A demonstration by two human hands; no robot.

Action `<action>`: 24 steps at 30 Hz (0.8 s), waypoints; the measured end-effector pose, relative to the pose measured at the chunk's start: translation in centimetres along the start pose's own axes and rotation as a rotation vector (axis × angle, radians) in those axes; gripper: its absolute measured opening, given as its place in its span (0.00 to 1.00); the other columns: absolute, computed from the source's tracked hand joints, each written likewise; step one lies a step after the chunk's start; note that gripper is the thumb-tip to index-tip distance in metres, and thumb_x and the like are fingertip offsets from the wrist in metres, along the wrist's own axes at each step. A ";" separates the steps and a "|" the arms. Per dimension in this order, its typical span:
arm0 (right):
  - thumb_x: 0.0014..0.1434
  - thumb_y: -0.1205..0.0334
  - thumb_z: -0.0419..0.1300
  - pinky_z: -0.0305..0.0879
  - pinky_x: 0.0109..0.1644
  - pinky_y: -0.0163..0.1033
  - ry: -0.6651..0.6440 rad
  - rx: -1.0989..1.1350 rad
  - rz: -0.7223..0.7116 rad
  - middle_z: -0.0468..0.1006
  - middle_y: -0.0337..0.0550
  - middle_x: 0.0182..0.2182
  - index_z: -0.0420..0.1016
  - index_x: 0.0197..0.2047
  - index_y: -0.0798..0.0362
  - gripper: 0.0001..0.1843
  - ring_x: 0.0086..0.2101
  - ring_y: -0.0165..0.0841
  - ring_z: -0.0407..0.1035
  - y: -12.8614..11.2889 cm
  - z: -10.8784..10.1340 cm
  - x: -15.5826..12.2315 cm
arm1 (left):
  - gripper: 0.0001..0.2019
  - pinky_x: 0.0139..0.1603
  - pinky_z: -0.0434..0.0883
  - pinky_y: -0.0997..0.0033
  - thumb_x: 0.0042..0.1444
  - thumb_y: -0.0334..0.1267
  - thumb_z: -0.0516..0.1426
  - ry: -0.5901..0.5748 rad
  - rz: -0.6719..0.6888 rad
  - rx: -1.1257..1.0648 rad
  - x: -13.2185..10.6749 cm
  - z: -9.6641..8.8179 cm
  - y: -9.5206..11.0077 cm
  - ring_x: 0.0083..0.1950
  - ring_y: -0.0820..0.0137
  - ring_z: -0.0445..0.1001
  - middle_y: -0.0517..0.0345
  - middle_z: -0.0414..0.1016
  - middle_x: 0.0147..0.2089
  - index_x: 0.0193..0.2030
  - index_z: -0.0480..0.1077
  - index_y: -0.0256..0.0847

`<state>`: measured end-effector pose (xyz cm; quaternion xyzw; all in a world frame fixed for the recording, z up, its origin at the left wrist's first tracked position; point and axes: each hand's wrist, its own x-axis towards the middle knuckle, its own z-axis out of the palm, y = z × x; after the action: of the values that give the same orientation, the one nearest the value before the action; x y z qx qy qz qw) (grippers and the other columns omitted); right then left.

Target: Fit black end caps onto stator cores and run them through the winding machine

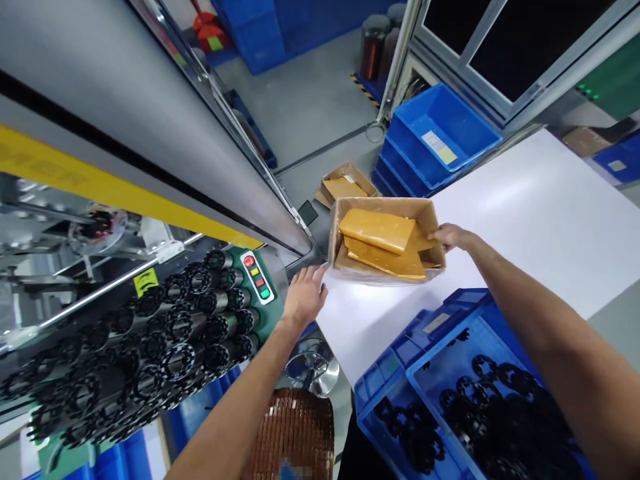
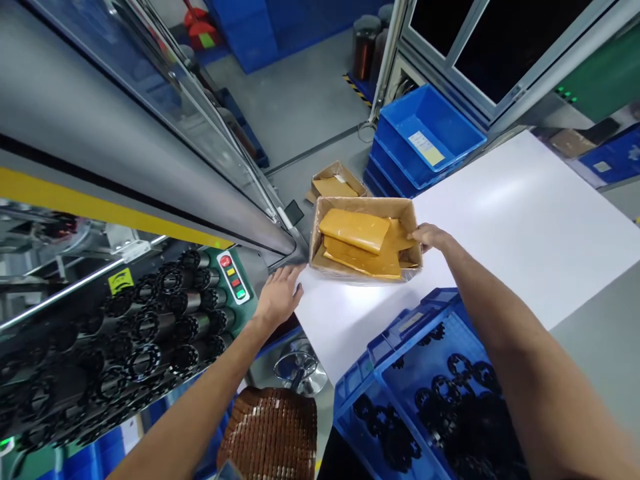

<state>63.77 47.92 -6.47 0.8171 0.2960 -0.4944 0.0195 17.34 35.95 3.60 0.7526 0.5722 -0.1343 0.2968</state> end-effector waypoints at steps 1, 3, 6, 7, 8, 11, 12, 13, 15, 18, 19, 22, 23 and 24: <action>0.63 0.53 0.83 0.87 0.28 0.46 0.018 0.004 0.031 0.84 0.46 0.27 0.89 0.50 0.59 0.20 0.26 0.42 0.81 -0.1 0.1 0.3 | 0.26 0.73 0.77 0.44 0.77 0.31 0.58 -0.034 -0.023 0.013 -0.6 0.3 -1.1 0.72 0.43 0.82 0.33 0.84 0.71 0.79 0.77 0.37; 0.64 0.54 0.82 0.85 0.26 0.44 0.051 0.025 0.085 0.83 0.46 0.25 0.88 0.50 0.60 0.20 0.24 0.41 0.80 -0.7 0.6 1.0 | 0.15 0.62 0.81 0.50 0.75 0.32 0.62 -0.103 -0.044 0.026 -1.7 1.2 -2.8 0.59 0.45 0.89 0.38 0.90 0.56 0.62 0.87 0.39; 0.71 0.56 0.77 0.85 0.30 0.40 0.065 0.065 0.160 0.84 0.43 0.28 0.87 0.51 0.60 0.15 0.25 0.36 0.80 -2.5 1.6 2.6 | 0.09 0.55 0.79 0.57 0.77 0.39 0.64 -0.122 -0.065 0.005 -2.5 2.8 -3.9 0.52 0.51 0.90 0.46 0.91 0.49 0.55 0.87 0.44; 0.74 0.56 0.75 0.85 0.32 0.38 0.061 0.080 0.178 0.85 0.42 0.30 0.86 0.53 0.60 0.14 0.27 0.34 0.81 -3.3 2.1 3.2 | 0.10 0.55 0.79 0.58 0.78 0.41 0.63 -0.112 -0.074 -0.008 -2.6 3.2 -3.9 0.53 0.53 0.90 0.48 0.92 0.50 0.57 0.87 0.45; 0.77 0.56 0.73 0.85 0.34 0.37 0.056 0.098 0.190 0.86 0.41 0.32 0.86 0.54 0.59 0.14 0.28 0.32 0.82 -4.2 2.5 3.8 | 0.11 0.55 0.78 0.59 0.78 0.42 0.63 -0.101 -0.082 -0.020 -2.7 3.4 -4.0 0.54 0.54 0.90 0.50 0.91 0.50 0.58 0.86 0.46; 0.80 0.52 0.71 0.87 0.39 0.39 0.047 0.163 0.194 0.88 0.43 0.36 0.85 0.58 0.59 0.18 0.33 0.33 0.85 -7.7 3.7 5.5 | 0.07 0.55 0.77 0.62 0.77 0.40 0.64 -0.095 -0.084 -0.052 -2.5 3.6 -4.0 0.54 0.56 0.89 0.53 0.90 0.47 0.51 0.86 0.47; 0.80 0.51 0.71 0.88 0.41 0.40 0.050 0.187 0.190 0.89 0.45 0.37 0.85 0.60 0.60 0.19 0.34 0.35 0.86 -9.1 4.0 6.0 | 0.06 0.55 0.76 0.63 0.76 0.38 0.64 -0.098 -0.077 -0.060 -2.5 3.5 -4.1 0.54 0.57 0.88 0.53 0.90 0.46 0.48 0.85 0.47; 0.80 0.50 0.71 0.88 0.42 0.42 0.056 0.211 0.184 0.89 0.46 0.38 0.84 0.62 0.60 0.21 0.35 0.36 0.87 -10.5 4.3 6.5 | 0.06 0.54 0.76 0.63 0.75 0.37 0.64 -0.101 -0.069 -0.066 -2.4 3.4 -4.1 0.54 0.57 0.88 0.53 0.90 0.46 0.46 0.85 0.48; 0.81 0.49 0.68 0.89 0.44 0.43 0.074 0.256 0.164 0.90 0.49 0.41 0.83 0.66 0.59 0.23 0.37 0.37 0.88 -13.3 4.6 7.4 | 0.06 0.53 0.76 0.63 0.74 0.35 0.65 -0.105 -0.056 -0.074 -2.3 3.2 -4.2 0.53 0.57 0.88 0.54 0.90 0.45 0.45 0.84 0.48; 0.84 0.45 0.63 0.89 0.43 0.44 0.099 0.316 0.122 0.91 0.56 0.44 0.78 0.73 0.61 0.30 0.37 0.40 0.88 -16.4 4.8 8.5 | 0.06 0.52 0.76 0.62 0.74 0.34 0.65 -0.107 -0.045 -0.077 -2.3 3.2 -4.3 0.53 0.57 0.88 0.55 0.90 0.45 0.45 0.84 0.48; 0.84 0.42 0.61 0.89 0.42 0.44 0.109 0.326 0.105 0.91 0.59 0.46 0.74 0.77 0.62 0.34 0.37 0.41 0.88 -16.9 4.9 8.8 | 0.07 0.52 0.76 0.61 0.75 0.34 0.64 -0.108 -0.042 -0.080 -2.4 3.2 -4.3 0.53 0.57 0.88 0.55 0.90 0.45 0.45 0.84 0.48; 0.82 0.38 0.63 0.88 0.37 0.44 0.160 0.289 0.049 0.89 0.67 0.57 0.60 0.86 0.61 0.45 0.35 0.40 0.87 -17.4 5.9 9.0 | 0.07 0.53 0.76 0.60 0.76 0.34 0.64 -0.112 -0.034 -0.097 -2.5 3.4 -4.5 0.53 0.57 0.88 0.55 0.90 0.45 0.46 0.84 0.47; 0.82 0.40 0.64 0.87 0.36 0.43 0.171 0.258 0.024 0.87 0.68 0.61 0.57 0.88 0.60 0.46 0.34 0.38 0.86 -17.2 6.4 8.8 | 0.06 0.53 0.76 0.60 0.76 0.35 0.64 -0.113 -0.030 -0.105 -2.5 3.4 -4.5 0.53 0.57 0.88 0.55 0.90 0.45 0.46 0.84 0.47; 0.82 0.42 0.65 0.86 0.35 0.40 0.170 0.222 -0.003 0.86 0.68 0.63 0.57 0.88 0.59 0.45 0.34 0.36 0.86 -17.0 6.9 8.5 | 0.06 0.53 0.76 0.61 0.76 0.35 0.64 -0.113 -0.028 -0.114 -2.6 3.4 -4.6 0.53 0.58 0.88 0.55 0.90 0.45 0.46 0.84 0.48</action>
<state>52.57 63.62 -12.55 0.8526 0.2415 -0.4532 -0.0969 12.71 32.67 0.96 0.7177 0.5716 -0.1479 0.3691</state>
